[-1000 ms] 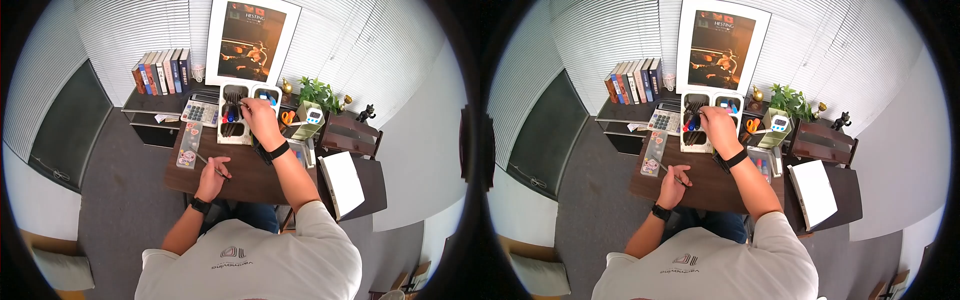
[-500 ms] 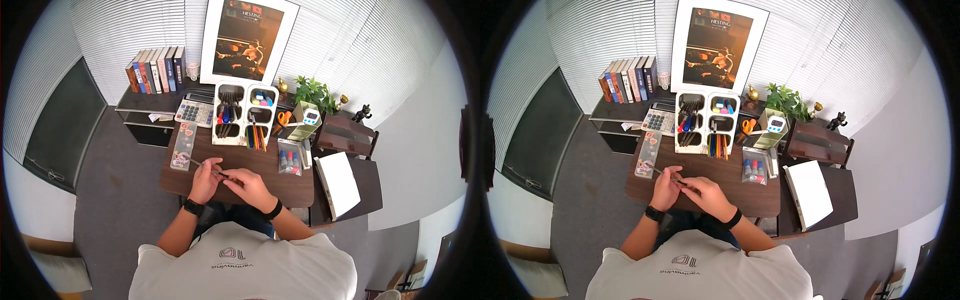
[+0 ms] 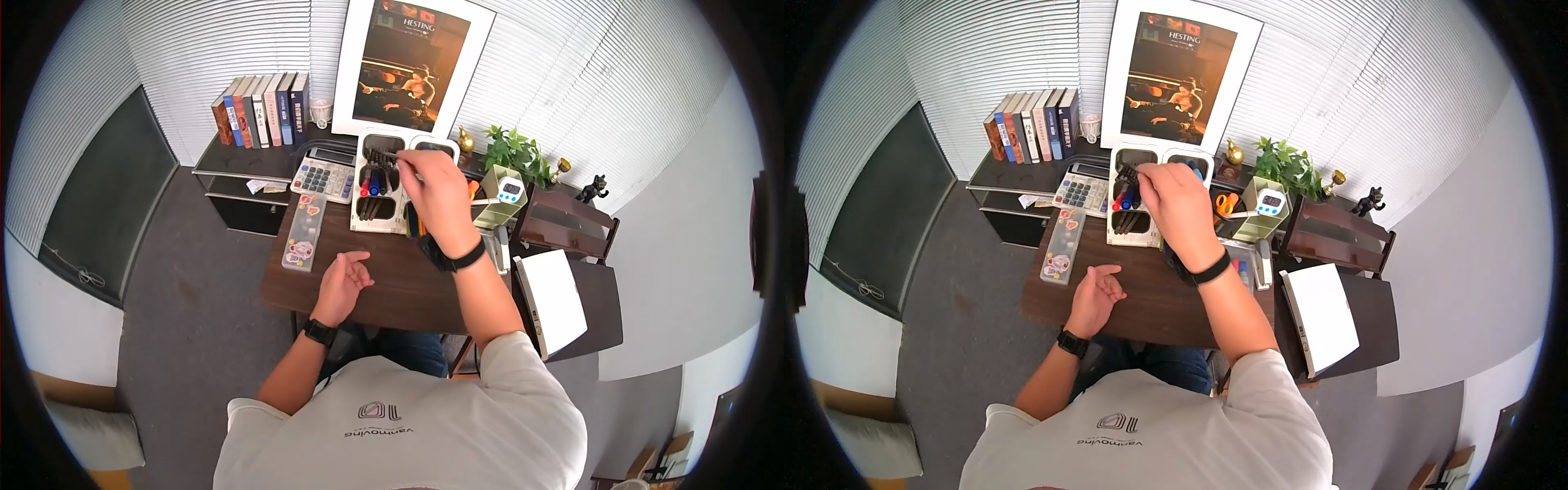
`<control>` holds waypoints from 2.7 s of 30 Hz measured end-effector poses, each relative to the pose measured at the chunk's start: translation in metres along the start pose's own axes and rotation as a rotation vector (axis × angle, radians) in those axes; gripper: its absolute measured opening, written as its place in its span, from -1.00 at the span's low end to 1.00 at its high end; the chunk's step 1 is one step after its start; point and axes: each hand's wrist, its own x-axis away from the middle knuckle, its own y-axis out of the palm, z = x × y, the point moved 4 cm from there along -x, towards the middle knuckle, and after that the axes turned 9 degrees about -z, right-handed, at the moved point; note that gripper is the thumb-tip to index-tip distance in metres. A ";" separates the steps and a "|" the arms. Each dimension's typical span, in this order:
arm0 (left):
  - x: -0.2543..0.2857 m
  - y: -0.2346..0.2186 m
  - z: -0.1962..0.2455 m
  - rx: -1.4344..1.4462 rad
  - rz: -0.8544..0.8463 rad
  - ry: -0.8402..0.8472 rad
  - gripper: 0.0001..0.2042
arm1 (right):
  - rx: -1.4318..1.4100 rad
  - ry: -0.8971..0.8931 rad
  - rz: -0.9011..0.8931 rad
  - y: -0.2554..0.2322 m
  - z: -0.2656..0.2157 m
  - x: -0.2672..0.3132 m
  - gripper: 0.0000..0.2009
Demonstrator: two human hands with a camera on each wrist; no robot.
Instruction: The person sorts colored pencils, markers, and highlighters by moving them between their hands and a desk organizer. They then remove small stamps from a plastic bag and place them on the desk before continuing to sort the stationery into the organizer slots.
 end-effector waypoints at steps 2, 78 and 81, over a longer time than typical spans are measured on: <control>0.000 0.003 0.002 -0.016 0.013 -0.002 -0.49 | 0.090 -0.104 -0.057 0.027 0.008 -0.009 -0.90; -0.021 0.057 -0.031 -0.612 -0.234 -0.157 -0.48 | -0.472 0.520 -0.266 0.025 0.000 0.239 -0.65; -0.018 0.056 -0.032 -0.467 -0.274 -0.177 -0.46 | -0.430 0.520 -0.333 0.023 -0.003 0.235 -0.64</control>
